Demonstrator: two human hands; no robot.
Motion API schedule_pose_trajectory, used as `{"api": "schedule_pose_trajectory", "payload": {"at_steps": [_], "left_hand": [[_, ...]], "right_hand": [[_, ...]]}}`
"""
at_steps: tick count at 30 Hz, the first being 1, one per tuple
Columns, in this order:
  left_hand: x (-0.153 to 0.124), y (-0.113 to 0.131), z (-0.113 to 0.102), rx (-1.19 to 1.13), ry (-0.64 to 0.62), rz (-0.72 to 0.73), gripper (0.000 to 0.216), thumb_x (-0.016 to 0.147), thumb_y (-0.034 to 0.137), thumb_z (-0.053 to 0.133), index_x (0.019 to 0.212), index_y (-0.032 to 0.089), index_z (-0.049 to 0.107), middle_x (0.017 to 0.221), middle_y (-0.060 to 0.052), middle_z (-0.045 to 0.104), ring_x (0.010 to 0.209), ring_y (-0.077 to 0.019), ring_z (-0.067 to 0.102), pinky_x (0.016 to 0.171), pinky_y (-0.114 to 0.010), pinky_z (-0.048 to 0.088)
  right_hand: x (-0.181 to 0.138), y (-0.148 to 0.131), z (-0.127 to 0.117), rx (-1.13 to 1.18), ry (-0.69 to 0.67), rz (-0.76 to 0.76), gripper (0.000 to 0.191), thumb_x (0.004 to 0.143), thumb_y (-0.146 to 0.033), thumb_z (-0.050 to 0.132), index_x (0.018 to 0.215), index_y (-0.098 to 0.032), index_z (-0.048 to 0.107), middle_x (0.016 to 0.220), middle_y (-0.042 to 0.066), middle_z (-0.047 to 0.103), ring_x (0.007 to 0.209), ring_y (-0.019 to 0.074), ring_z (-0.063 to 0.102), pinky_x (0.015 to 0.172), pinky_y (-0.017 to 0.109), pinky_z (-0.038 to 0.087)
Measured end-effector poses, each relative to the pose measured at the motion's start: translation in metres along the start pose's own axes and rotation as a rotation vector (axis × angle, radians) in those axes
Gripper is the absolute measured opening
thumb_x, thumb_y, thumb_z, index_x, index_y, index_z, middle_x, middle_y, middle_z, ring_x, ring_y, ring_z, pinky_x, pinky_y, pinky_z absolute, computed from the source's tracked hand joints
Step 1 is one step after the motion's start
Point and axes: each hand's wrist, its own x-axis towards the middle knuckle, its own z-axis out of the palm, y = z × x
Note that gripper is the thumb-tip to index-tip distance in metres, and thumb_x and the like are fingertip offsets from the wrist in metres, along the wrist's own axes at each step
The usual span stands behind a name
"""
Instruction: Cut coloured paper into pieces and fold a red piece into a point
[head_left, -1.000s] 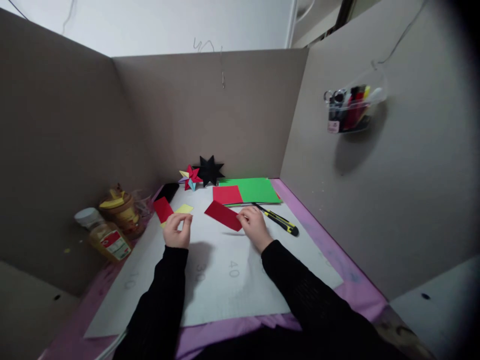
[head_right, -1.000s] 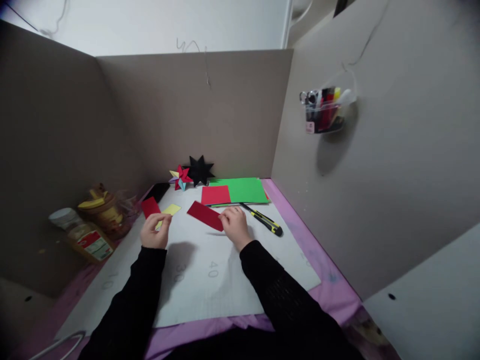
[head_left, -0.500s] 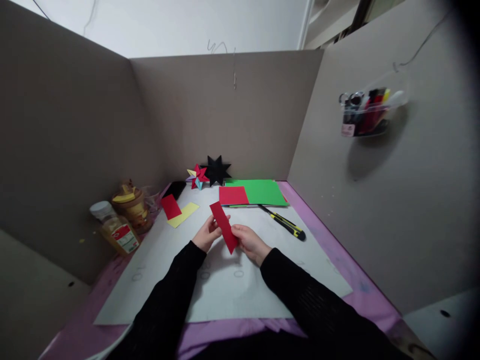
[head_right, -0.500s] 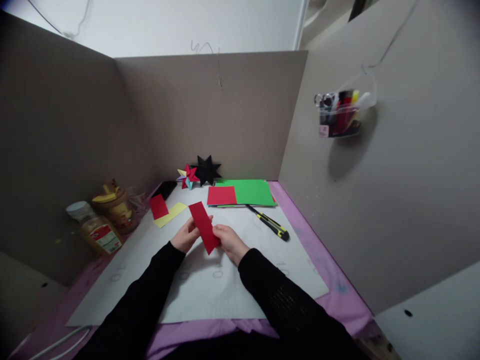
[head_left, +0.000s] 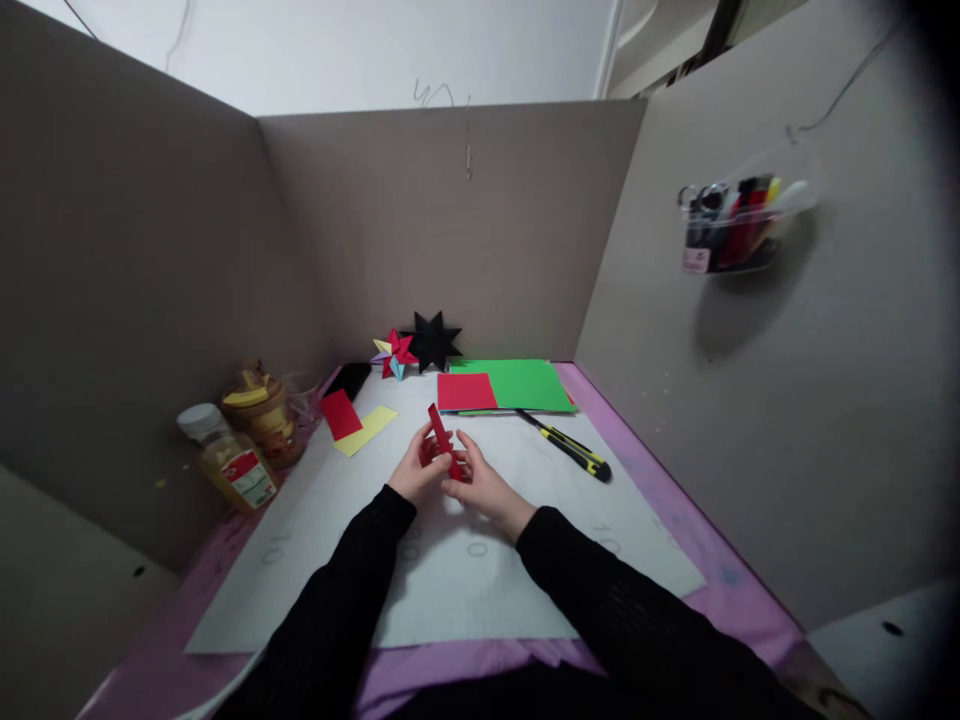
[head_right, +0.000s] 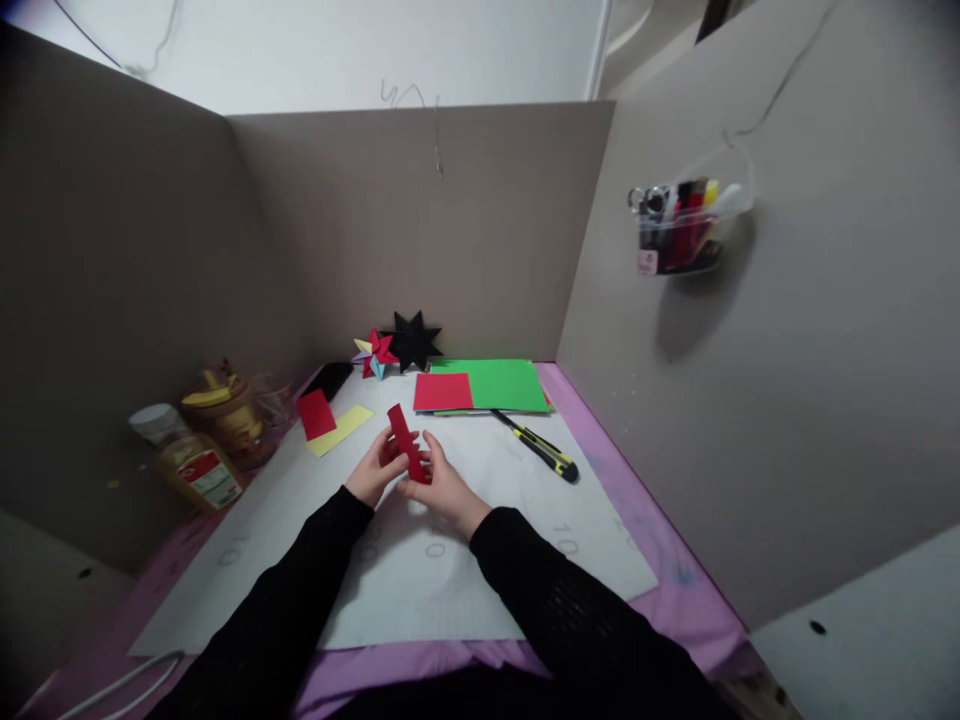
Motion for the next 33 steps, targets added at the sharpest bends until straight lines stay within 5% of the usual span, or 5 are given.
{"api": "schedule_pose_trajectory", "payload": {"at_steps": [13, 19, 25, 33], "left_hand": [[0.001, 0.000, 0.001, 0.009, 0.022, 0.008, 0.073, 0.069, 0.033, 0.071, 0.129, 0.018, 0.034, 0.125, -0.016, 0.049, 0.113, -0.0280, 0.049, 0.093, -0.044, 0.041], [-0.003, 0.004, 0.004, 0.054, 0.006, 0.017, 0.091, 0.063, 0.032, 0.076, 0.136, 0.023, 0.022, 0.135, -0.017, 0.035, 0.114, -0.0273, 0.048, 0.090, -0.040, 0.044], [-0.004, 0.006, 0.010, 0.013, 0.035, 0.007, 0.090, 0.064, 0.029, 0.075, 0.137, 0.023, 0.023, 0.120, -0.013, 0.050, 0.100, -0.0233, 0.057, 0.087, -0.038, 0.046], [-0.003, 0.011, 0.011, 0.009, 0.082, -0.010, 0.088, 0.062, 0.030, 0.076, 0.134, 0.019, 0.027, 0.109, -0.011, 0.059, 0.094, -0.0230, 0.060, 0.088, -0.039, 0.044]], "right_hand": [[-0.001, -0.006, -0.001, 0.023, -0.025, 0.015, 0.088, 0.068, -0.032, 0.072, 0.138, -0.027, 0.018, 0.125, 0.011, 0.047, 0.100, 0.0209, 0.055, 0.083, 0.037, 0.045], [-0.001, -0.005, 0.001, 0.036, 0.015, 0.012, 0.087, 0.066, -0.027, 0.072, 0.138, -0.027, 0.022, 0.124, 0.011, 0.049, 0.101, 0.0207, 0.056, 0.087, 0.038, 0.044], [0.000, -0.002, 0.002, 0.055, 0.040, 0.016, 0.084, 0.067, -0.032, 0.073, 0.136, -0.027, 0.025, 0.123, 0.011, 0.050, 0.096, 0.0207, 0.058, 0.080, 0.035, 0.047], [0.000, -0.008, 0.002, 0.134, 0.072, 0.060, 0.065, 0.076, -0.043, 0.063, 0.130, -0.023, 0.034, 0.092, 0.005, 0.062, 0.080, 0.0186, 0.061, 0.071, 0.033, 0.048]]}}
